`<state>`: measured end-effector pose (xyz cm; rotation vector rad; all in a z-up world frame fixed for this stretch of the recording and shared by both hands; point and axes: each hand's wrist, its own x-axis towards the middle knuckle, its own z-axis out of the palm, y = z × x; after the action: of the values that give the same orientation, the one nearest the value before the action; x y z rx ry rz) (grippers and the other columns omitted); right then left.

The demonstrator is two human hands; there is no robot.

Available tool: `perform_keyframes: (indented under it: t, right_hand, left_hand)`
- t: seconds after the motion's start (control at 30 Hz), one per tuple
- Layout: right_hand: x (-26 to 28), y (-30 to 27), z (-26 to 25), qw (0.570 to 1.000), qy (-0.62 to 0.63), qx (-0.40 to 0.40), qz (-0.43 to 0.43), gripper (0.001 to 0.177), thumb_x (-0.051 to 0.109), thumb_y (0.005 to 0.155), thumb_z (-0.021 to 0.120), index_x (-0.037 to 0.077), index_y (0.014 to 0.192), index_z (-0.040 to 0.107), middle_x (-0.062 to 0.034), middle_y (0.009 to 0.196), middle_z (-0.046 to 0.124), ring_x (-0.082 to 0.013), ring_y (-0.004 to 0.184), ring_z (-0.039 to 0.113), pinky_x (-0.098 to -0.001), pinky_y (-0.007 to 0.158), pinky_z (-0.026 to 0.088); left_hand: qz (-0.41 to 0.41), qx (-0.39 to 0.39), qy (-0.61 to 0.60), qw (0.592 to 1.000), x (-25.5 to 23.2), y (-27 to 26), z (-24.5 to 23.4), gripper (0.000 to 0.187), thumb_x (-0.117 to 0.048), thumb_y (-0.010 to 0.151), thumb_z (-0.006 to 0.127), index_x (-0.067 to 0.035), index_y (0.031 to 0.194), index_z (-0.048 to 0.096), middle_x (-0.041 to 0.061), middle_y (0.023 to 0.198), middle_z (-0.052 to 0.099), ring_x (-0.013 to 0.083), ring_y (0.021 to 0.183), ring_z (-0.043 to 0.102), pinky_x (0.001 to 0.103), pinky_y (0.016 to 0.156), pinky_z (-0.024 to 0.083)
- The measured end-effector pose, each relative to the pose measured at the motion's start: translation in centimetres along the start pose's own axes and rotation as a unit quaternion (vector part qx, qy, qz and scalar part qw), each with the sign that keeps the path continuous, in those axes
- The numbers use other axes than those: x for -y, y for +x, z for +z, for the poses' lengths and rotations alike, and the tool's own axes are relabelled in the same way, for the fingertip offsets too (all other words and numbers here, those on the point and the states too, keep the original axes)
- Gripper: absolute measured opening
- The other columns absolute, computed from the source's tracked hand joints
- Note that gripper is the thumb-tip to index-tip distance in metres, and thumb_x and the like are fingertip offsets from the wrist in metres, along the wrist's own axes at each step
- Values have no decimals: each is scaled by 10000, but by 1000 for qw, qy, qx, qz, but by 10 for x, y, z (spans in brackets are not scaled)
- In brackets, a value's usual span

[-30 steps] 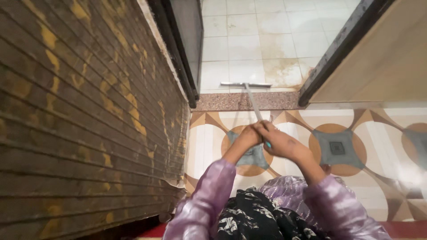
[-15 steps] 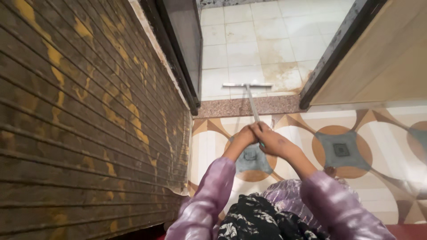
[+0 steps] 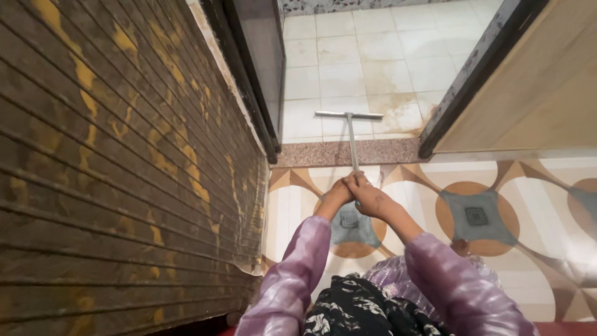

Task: The person uses a squeegee by hand to push liquid across tiled bathroom floor. They move the tool in deliberate strokes to clear the surface.

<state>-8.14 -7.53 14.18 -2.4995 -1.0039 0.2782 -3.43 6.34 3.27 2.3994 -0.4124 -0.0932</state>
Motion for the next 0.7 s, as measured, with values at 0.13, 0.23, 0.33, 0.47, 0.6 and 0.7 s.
perform_keyframes:
  t: [0.13, 0.23, 0.33, 0.47, 0.6, 0.7]
  right_hand:
    - [43, -37, -73, 1000, 1, 24, -5, 799, -14, 741, 601, 68, 1494, 345, -300, 1416, 454, -487, 1095, 623, -489, 936, 529]
    - [72, -47, -115, 999, -9, 41, 24, 718, 66, 835, 577, 135, 1517, 365, -233, 1405, 512, -456, 1047, 655, -490, 904, 539]
    - [68, -32, -120, 1000, -18, 7, 8, 686, 123, 847, 608, 173, 1503, 412, -214, 1371, 541, -443, 1039, 662, -483, 904, 540]
    - [28, 4, -66, 999, -29, -5, 33, 736, 93, 789, 635, 164, 1492, 426, -224, 1411, 490, -434, 1094, 651, -489, 917, 535]
    - [-10, 20, -5, 999, -31, -28, 4, 802, 42, 708, 646, 91, 1475, 415, -286, 1453, 426, -474, 1119, 625, -479, 929, 545]
    - [-23, 11, 3, 1000, -27, -4, 14, 794, 30, 713, 620, 113, 1477, 422, -273, 1464, 434, -462, 1091, 644, -483, 927, 546]
  left_hand:
    - [-70, 88, 54, 992, -42, -12, -25, 441, -339, 872, 591, -150, 1271, 593, 146, 1295, 634, 337, 1216, 596, 459, 1005, 488]
    - [90, 38, 175, 980, -39, -15, -26, 364, -299, 912, 587, -117, 1218, 661, 159, 1199, 723, 317, 1158, 684, 440, 1051, 526]
    - [57, 24, 234, 970, -17, 12, -15, 333, -354, 966, 604, -91, 1144, 702, 160, 1174, 746, 304, 1165, 701, 422, 1079, 539]
    - [-17, 42, 122, 992, 17, 40, -1, 422, -336, 889, 625, -107, 1243, 659, 184, 1299, 669, 348, 1188, 649, 436, 1005, 536]
    - [6, -18, 29, 999, 27, 30, 15, 521, -355, 910, 635, -86, 1350, 560, 203, 1411, 567, 392, 1216, 585, 456, 989, 507]
    - [37, -25, 6, 999, 24, 31, 21, 506, -347, 897, 654, -98, 1331, 576, 194, 1405, 573, 386, 1230, 584, 445, 999, 509]
